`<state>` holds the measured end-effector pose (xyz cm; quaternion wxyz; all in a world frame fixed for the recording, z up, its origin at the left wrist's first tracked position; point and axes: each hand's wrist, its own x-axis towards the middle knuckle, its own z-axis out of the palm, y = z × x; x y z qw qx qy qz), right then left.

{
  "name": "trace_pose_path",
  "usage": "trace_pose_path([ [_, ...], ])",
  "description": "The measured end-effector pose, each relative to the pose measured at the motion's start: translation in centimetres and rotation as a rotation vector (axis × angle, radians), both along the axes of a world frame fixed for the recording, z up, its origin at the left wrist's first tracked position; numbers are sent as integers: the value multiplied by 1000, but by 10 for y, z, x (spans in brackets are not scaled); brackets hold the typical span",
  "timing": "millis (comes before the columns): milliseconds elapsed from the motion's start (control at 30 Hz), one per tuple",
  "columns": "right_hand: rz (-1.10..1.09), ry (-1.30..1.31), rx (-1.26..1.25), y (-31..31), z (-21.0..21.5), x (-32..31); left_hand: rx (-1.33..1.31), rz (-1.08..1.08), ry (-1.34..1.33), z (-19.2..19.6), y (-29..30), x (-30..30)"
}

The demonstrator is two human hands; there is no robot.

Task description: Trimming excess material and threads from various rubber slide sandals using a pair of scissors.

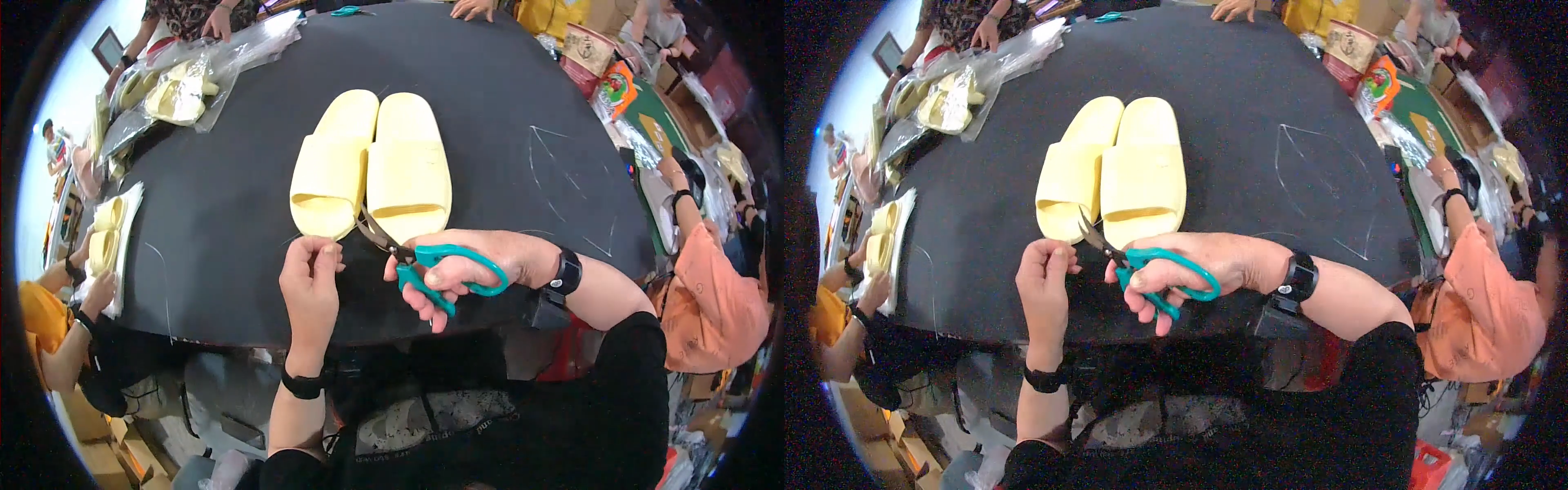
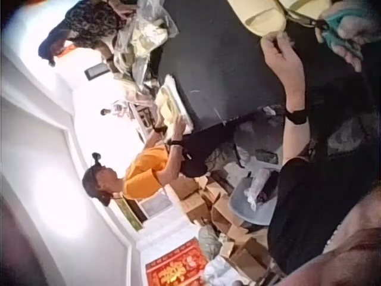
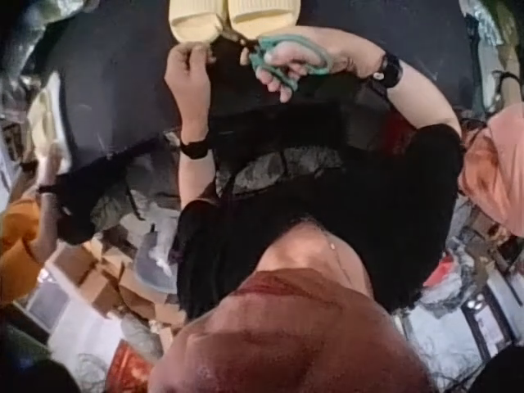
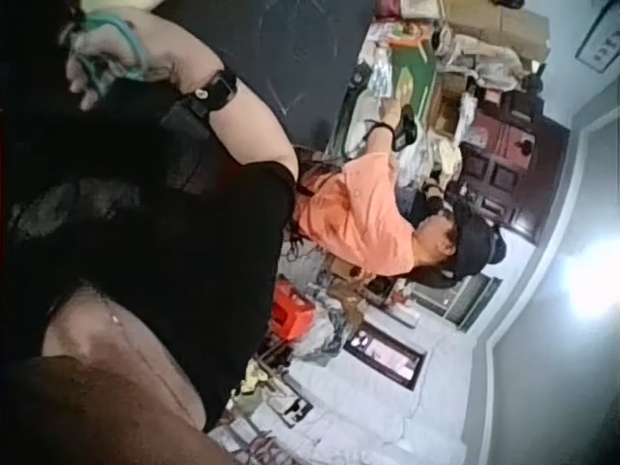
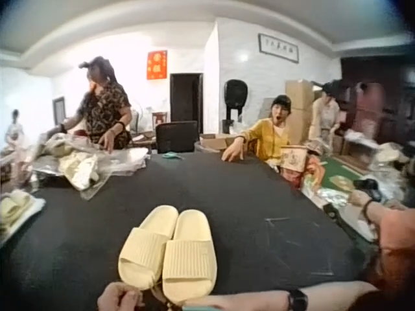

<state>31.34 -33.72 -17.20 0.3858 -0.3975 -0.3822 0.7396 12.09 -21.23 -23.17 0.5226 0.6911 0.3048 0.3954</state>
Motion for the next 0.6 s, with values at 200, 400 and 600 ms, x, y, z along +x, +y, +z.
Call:
trace_pose_path([
  [200, 107, 151, -116, 11, -20, 0, -103, 30, -106, 1, 1, 1],
  [400, 65, 156, -163, 14, -29, 4, -103, 19, -92, 4, -3, 4],
  [600, 24, 120, -129, 16, -28, 3, -77, -16, -69, 4, -6, 1],
])
